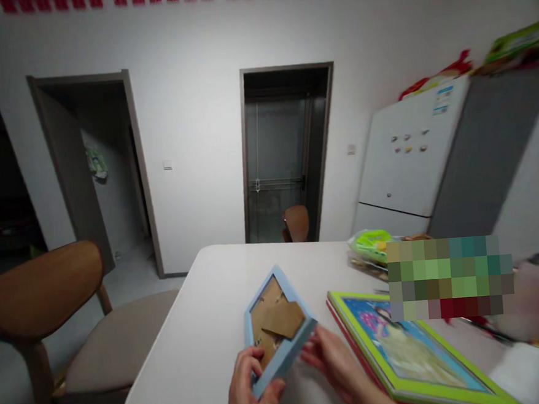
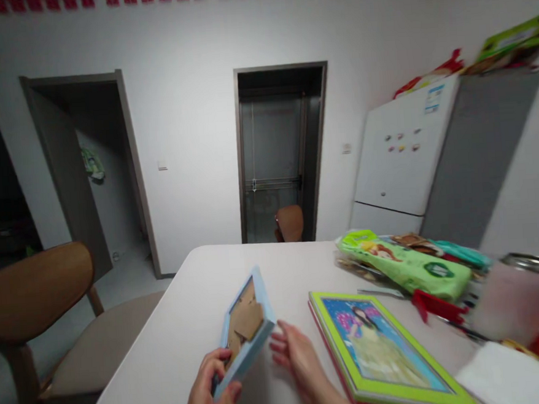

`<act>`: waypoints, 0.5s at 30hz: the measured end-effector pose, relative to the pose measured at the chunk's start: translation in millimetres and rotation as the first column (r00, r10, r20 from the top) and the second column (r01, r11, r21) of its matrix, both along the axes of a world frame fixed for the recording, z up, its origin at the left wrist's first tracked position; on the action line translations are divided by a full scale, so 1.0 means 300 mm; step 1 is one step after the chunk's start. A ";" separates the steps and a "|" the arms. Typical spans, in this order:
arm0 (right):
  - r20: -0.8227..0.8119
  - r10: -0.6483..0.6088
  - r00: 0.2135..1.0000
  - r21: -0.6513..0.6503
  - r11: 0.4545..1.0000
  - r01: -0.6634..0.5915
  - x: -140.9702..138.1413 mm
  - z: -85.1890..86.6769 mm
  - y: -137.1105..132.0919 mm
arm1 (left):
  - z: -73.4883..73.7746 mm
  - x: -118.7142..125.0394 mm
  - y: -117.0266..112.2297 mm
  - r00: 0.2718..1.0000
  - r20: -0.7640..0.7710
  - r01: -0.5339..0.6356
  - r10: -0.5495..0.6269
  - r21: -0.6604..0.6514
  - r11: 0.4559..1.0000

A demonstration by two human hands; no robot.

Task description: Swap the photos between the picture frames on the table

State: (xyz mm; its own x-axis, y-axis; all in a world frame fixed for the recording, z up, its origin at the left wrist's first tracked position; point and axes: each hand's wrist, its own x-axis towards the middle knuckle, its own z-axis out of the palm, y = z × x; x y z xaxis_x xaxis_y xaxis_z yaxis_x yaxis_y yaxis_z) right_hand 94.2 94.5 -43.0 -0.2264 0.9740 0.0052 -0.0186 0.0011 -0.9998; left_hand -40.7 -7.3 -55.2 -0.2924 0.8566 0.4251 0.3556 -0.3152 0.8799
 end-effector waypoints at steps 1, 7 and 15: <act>-0.091 0.066 0.994 -0.087 0.993 -0.074 -0.019 -0.011 -0.047 | 0.007 0.034 0.008 0.994 0.098 0.039 -0.041 0.017 0.999; -0.468 0.018 0.883 -0.153 0.983 -0.101 0.014 0.094 -0.124 | 0.123 0.185 0.035 0.862 0.456 0.208 -0.223 0.084 0.975; -0.063 -0.063 0.996 -0.120 0.991 0.055 0.522 0.249 0.084 | 0.218 0.358 0.138 0.657 0.611 0.515 -0.441 0.063 0.855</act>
State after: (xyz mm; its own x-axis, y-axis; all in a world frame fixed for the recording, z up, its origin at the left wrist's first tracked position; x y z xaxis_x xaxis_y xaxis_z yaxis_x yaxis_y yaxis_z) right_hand 250.9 119.8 31.7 -0.1714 0.9804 -0.0972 -0.0889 -0.1137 -0.9895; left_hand 66.7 34.0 10.3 0.0155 0.9774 0.2106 -0.4128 -0.1856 0.8917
